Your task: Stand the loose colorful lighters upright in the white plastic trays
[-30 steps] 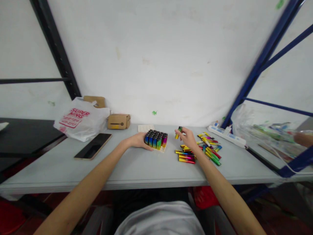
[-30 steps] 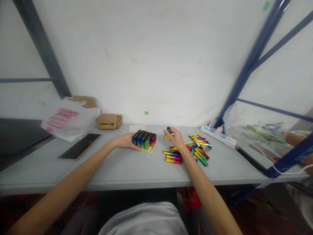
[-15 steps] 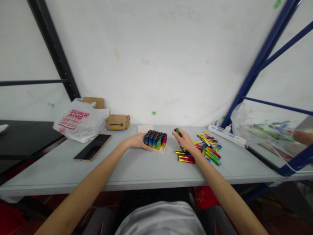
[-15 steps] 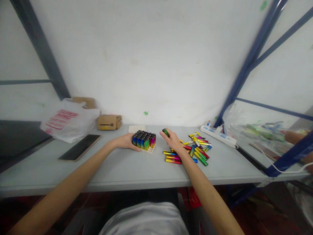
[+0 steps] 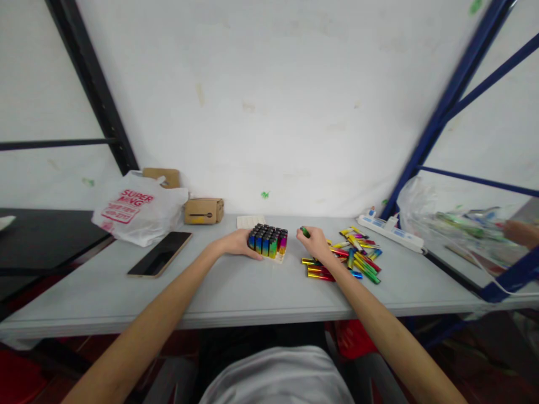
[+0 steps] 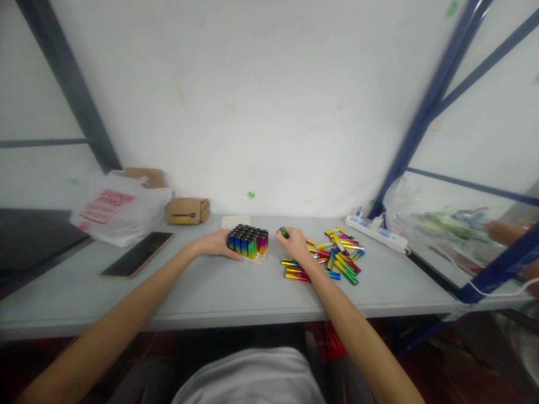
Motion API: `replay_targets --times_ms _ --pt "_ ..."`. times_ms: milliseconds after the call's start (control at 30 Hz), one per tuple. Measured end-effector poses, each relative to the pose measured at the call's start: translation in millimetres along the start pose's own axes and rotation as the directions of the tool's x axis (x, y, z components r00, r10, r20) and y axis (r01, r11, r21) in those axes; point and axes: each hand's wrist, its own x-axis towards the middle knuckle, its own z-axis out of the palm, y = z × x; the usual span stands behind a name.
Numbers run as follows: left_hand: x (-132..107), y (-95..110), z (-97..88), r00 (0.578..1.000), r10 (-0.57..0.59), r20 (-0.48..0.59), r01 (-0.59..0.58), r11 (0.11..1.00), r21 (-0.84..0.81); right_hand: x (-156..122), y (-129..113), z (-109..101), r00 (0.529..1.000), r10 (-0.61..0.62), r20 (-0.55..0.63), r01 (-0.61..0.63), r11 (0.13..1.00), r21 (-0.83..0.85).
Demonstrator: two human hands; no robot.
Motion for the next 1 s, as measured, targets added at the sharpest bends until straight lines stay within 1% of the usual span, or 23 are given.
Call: replay_targets --times_ms 167,300,367,433,500,533,600,700,833,933,1000 --pt "-0.3 -0.3 -0.2 1.000 -0.013 -0.013 0.014 1.000 0.025 -0.1 -2.6 -1.9 0.998 -0.063 0.020 0.064 0.998 -0.029" --pt "-0.5 0.4 -0.5 1.000 -0.010 -0.012 0.010 0.999 0.031 -0.4 -4.5 -3.0 0.989 -0.143 0.038 0.143 0.990 0.012" --pt "-0.3 0.8 -0.5 1.000 -0.013 -0.005 0.013 1.000 0.023 -0.4 -5.2 -3.0 0.981 -0.195 0.021 0.195 0.981 0.011" --pt "0.0 0.8 -0.5 1.000 -0.020 -0.001 0.020 1.000 0.018 0.0 -6.0 -3.3 0.970 -0.243 -0.027 0.243 0.970 -0.010" --pt "0.2 0.3 -0.5 0.999 -0.031 -0.007 0.031 0.999 0.022 0.1 -7.2 -4.3 0.965 -0.253 -0.063 0.251 0.967 -0.038" --pt "0.3 -0.1 -0.6 0.999 -0.036 -0.011 0.037 0.999 0.026 -0.1 -8.2 -5.2 0.970 -0.234 -0.063 0.231 0.972 -0.044" --pt "0.3 -0.7 -0.7 0.999 -0.044 -0.012 0.044 0.999 0.031 -1.4 -11.2 -7.6 0.985 -0.169 -0.029 0.168 0.985 -0.036" --pt "-0.1 -0.5 -0.7 0.998 -0.057 -0.011 0.057 0.998 0.030 -5.6 -17.8 -11.3 0.994 -0.093 0.064 0.090 0.995 0.048" --pt "-0.8 2.7 -0.7 0.998 -0.053 -0.016 0.053 0.999 0.008 -12.1 -25.8 -12.1 0.973 -0.096 0.210 0.062 0.985 0.163" --pt "-1.2 4.8 -1.1 0.999 -0.041 -0.006 0.041 0.999 0.015 -14.7 -26.6 -9.1 0.941 -0.108 0.319 0.051 0.982 0.184" --pt "-1.2 5.0 -1.3 0.998 -0.058 0.004 0.057 0.998 0.032 -15.0 -25.1 -7.1 0.931 -0.124 0.344 0.066 0.982 0.175"
